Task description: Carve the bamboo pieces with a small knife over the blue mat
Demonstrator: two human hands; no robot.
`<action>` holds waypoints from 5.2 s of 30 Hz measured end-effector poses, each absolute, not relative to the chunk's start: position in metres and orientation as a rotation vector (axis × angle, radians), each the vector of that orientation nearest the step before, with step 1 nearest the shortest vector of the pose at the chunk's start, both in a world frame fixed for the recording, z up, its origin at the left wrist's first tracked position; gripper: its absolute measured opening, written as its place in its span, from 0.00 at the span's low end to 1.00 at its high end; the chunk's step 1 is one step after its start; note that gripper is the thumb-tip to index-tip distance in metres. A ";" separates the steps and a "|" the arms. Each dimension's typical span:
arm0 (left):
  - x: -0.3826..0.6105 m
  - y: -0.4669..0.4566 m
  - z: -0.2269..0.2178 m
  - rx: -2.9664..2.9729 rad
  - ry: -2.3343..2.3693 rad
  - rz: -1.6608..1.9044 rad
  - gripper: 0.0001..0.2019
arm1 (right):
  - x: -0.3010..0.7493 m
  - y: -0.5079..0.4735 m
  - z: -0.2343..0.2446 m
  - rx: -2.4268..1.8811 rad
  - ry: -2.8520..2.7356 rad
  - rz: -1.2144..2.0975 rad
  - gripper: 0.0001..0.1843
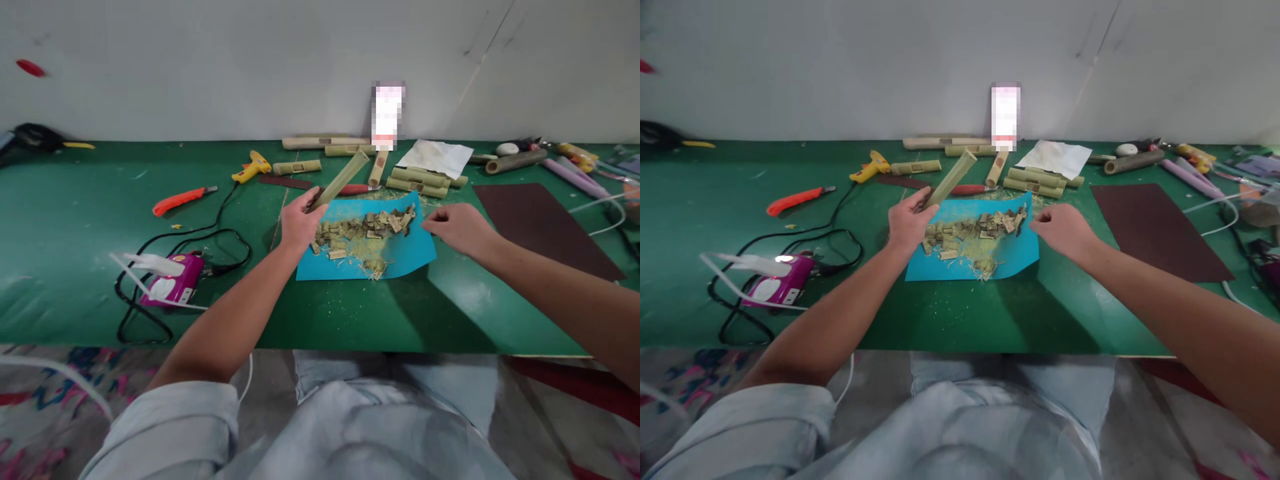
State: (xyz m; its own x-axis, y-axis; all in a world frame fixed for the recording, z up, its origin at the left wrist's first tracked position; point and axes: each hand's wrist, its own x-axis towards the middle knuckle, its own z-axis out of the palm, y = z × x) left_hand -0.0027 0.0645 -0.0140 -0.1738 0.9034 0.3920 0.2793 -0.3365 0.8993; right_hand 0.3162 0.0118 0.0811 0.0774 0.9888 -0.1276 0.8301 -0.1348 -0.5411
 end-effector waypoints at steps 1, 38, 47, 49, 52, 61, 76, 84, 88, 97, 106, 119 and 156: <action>-0.003 0.064 -0.014 1.571 1.365 1.547 0.23 | 0.313 0.011 0.085 -2.018 -1.828 0.644 0.11; -0.004 0.068 -0.018 1.531 1.310 1.618 0.24 | 0.267 -0.003 0.115 -1.397 -2.188 0.236 0.05; -0.004 0.067 -0.015 1.527 1.332 1.622 0.23 | 0.276 -0.002 0.112 -1.372 -2.243 0.205 0.05; -0.006 0.067 -0.015 1.521 1.347 1.644 0.23 | 0.285 -0.001 0.108 -1.512 -2.251 0.254 0.06; -0.007 0.068 -0.014 1.517 1.355 1.678 0.24 | 0.302 -0.003 0.099 -1.717 -2.244 0.278 0.07; -0.017 0.074 -0.002 1.429 1.342 1.790 0.22 | 0.321 -0.009 0.082 -2.228 -2.232 0.112 0.15; -0.042 0.085 0.001 1.361 1.368 1.851 0.21 | 0.106 -0.027 0.046 -1.063 -3.010 0.328 0.21; -0.039 0.084 0.000 1.352 1.387 1.837 0.21 | 0.098 -0.022 0.029 -1.001 -3.053 0.370 0.16; -0.040 0.085 0.000 1.338 1.390 1.836 0.22 | 0.099 -0.023 0.026 -1.032 -3.017 0.392 0.17; -0.039 0.085 -0.001 1.327 1.406 1.836 0.22 | 0.125 -0.038 0.033 -1.253 -2.708 0.413 0.15; -0.041 0.084 0.001 1.343 1.406 1.821 0.24 | 0.158 -0.056 0.034 -1.315 -2.415 0.428 0.16; -0.041 0.084 -0.001 1.333 1.445 1.809 0.23 | 0.185 -0.052 0.047 -1.303 -2.370 0.392 0.16; -0.043 0.091 -0.009 1.357 1.304 1.847 0.24 | 0.238 -0.039 0.036 -1.096 -2.931 0.101 0.12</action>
